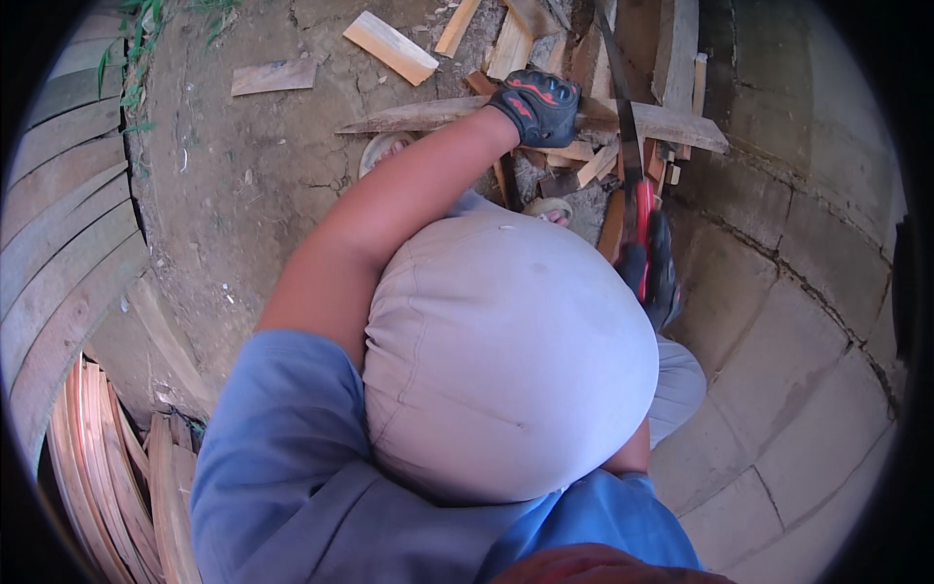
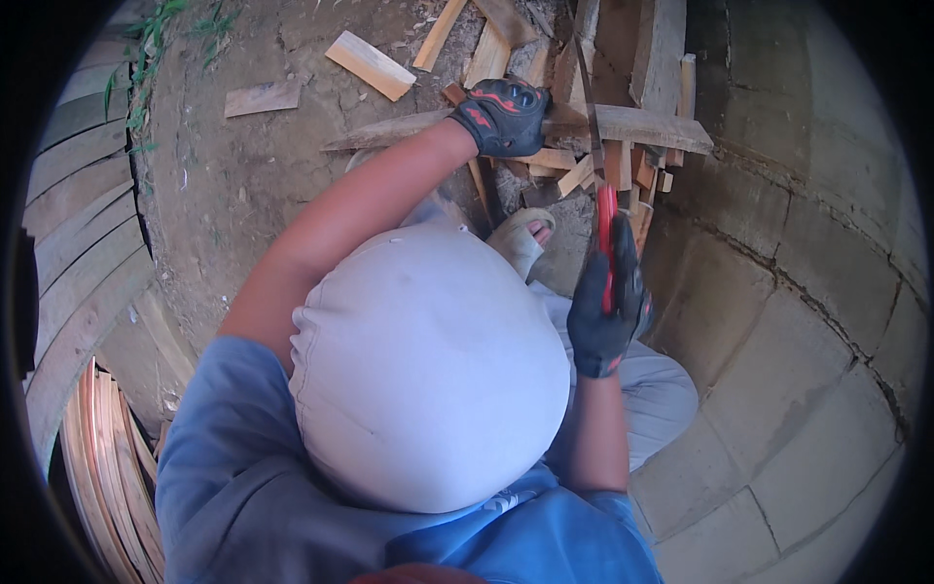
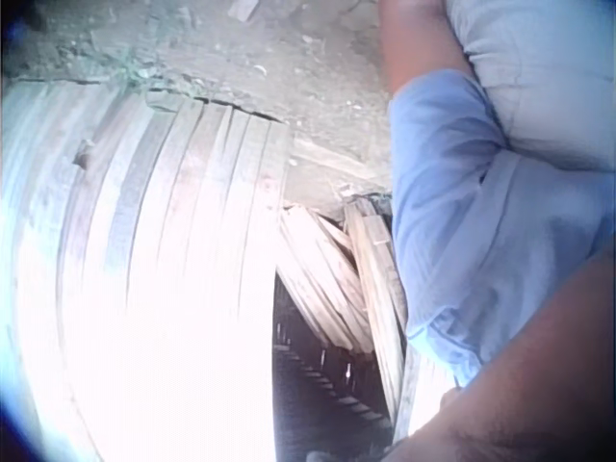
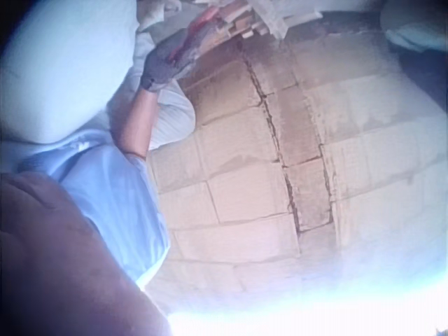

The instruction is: The person sits on the ground and uses a hand saw to cut small pieces of wood. They hold the wood with one hand and saw with the other, occasionally adjusting the wood's position.

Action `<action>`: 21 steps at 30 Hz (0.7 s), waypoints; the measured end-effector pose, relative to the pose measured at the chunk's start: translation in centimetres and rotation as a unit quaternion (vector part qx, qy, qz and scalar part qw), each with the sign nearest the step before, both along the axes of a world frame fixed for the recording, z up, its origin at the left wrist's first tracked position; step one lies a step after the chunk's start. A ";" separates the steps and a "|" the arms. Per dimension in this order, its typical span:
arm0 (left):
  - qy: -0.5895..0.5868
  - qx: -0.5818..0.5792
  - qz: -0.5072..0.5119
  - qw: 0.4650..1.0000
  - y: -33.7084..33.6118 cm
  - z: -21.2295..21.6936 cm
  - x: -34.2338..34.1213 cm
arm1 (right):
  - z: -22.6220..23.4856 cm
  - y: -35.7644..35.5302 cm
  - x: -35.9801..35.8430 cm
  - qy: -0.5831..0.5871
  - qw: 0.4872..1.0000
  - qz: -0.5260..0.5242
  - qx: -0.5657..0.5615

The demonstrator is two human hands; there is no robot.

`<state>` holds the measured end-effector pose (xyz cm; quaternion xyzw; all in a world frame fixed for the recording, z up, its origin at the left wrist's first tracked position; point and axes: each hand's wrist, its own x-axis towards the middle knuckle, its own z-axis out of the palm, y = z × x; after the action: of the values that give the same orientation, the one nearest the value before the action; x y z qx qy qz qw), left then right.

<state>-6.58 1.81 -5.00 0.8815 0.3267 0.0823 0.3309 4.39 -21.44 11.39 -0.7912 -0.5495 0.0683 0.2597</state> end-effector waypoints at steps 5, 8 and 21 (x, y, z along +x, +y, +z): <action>-0.003 0.005 -0.007 1.000 0.1 -0.3 -0.1 | 7.9 -13.3 -1.0 -0.083 0.988 0.013 -0.128; 0.001 -0.001 0.008 1.000 0.2 -1.0 -0.3 | 9.2 -13.7 -0.7 -0.135 0.982 0.048 -0.120; 0.019 -0.010 0.009 1.000 0.1 0.4 -0.5 | -2.8 8.7 0.2 -0.014 0.999 0.034 -0.009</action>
<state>-7.06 1.91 -4.61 0.8766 0.3415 0.0648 0.3327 4.61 -12.72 8.55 -0.7754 -0.5787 0.0704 0.2426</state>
